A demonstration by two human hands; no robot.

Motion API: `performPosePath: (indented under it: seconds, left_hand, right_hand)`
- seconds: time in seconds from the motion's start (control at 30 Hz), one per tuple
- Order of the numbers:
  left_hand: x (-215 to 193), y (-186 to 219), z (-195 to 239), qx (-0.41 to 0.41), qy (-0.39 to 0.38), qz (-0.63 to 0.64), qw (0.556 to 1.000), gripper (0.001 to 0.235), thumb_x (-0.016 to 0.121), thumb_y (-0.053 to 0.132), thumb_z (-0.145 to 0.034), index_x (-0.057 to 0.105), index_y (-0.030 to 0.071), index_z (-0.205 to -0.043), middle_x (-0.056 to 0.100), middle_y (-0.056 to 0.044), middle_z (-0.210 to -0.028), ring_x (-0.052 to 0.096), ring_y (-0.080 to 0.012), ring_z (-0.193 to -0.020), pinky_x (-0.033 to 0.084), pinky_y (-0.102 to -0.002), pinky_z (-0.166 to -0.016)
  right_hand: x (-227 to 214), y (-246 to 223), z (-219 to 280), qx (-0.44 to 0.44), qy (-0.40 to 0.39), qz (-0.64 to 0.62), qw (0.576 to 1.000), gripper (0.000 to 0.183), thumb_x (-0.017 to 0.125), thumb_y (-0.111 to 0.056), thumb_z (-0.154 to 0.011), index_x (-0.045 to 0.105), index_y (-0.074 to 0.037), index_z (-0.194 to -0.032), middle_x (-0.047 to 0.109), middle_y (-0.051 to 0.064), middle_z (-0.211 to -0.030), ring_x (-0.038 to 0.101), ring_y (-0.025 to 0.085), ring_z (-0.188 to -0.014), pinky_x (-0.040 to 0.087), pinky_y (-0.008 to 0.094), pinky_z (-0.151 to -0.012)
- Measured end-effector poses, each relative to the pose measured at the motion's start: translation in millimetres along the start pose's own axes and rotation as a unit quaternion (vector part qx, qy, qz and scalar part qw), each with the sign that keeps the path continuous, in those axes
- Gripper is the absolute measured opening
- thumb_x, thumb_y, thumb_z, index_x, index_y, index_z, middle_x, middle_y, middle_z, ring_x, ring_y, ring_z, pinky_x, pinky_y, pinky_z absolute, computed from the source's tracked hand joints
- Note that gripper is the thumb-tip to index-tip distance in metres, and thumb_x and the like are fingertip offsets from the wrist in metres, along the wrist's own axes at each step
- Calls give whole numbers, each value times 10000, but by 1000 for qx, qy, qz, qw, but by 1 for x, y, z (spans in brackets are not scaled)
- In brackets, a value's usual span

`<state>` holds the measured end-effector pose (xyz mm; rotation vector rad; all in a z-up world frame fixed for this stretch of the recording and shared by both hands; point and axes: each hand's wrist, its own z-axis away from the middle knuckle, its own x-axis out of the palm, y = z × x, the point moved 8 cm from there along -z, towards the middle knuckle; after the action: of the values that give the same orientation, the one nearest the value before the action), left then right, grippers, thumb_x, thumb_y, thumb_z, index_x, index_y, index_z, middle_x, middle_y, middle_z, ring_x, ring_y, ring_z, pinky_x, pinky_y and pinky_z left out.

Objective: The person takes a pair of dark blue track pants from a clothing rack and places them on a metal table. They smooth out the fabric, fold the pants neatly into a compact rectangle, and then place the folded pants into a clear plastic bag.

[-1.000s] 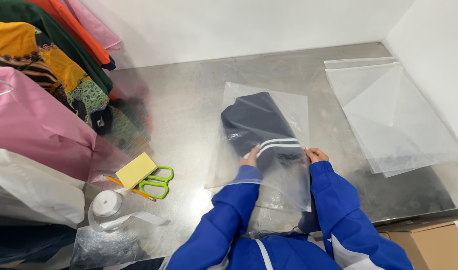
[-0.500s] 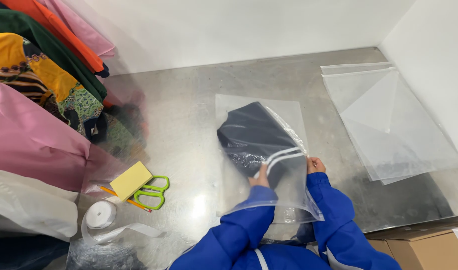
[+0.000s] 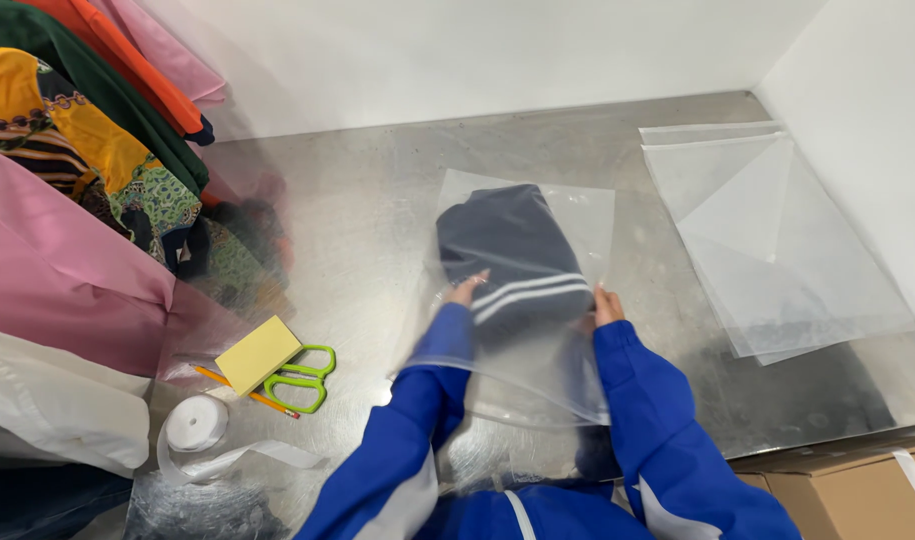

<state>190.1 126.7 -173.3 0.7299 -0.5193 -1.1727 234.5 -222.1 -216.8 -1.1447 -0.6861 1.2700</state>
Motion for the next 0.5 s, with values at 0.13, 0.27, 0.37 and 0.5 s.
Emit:
performPosePath:
  seconds: [0.13,0.27,0.37,0.5]
  left_hand:
    - [-39,64,2,45,45,13,998,1299,884,722,-585,339,86,-1577,348,-180,-1615,277,-343,-1515,180,-520,-1250]
    - [-84,110,32,84,97,42,991,1335,859,779,-581,288,131,-1599,281,-166,-1644,214,-360,-1530,112,-580,-1248]
    - [-104,95,57,62,124,127,982,1314,831,739,-666,198,93,-1618,215,-194,-1662,171,-363,-1544,105,-554,-1265]
    - [-99,13,49,-35,121,260,957,1242,890,520,-742,131,20,-1590,148,-243,-1654,152,-345,-1548,139,-455,-1293]
  right_hand:
    - [57,-21,-22,-18,-32,-142,989,232,653,-337,-1029,523,-152,-1084,640,155,-942,726,341,-768,631,479,-654]
    - [117,-91,2,-106,-57,-175,977,172,573,-241,-1075,437,-145,-1032,659,140,-1052,702,271,-917,608,465,-763]
    - [155,-77,-16,-95,-71,-165,979,171,538,-279,-1093,429,-150,-1065,680,152,-1106,692,274,-1006,597,482,-852]
    - [175,-14,-32,-10,-61,4,998,268,680,-380,-981,518,-191,-1082,705,139,-990,717,249,-858,633,393,-698]
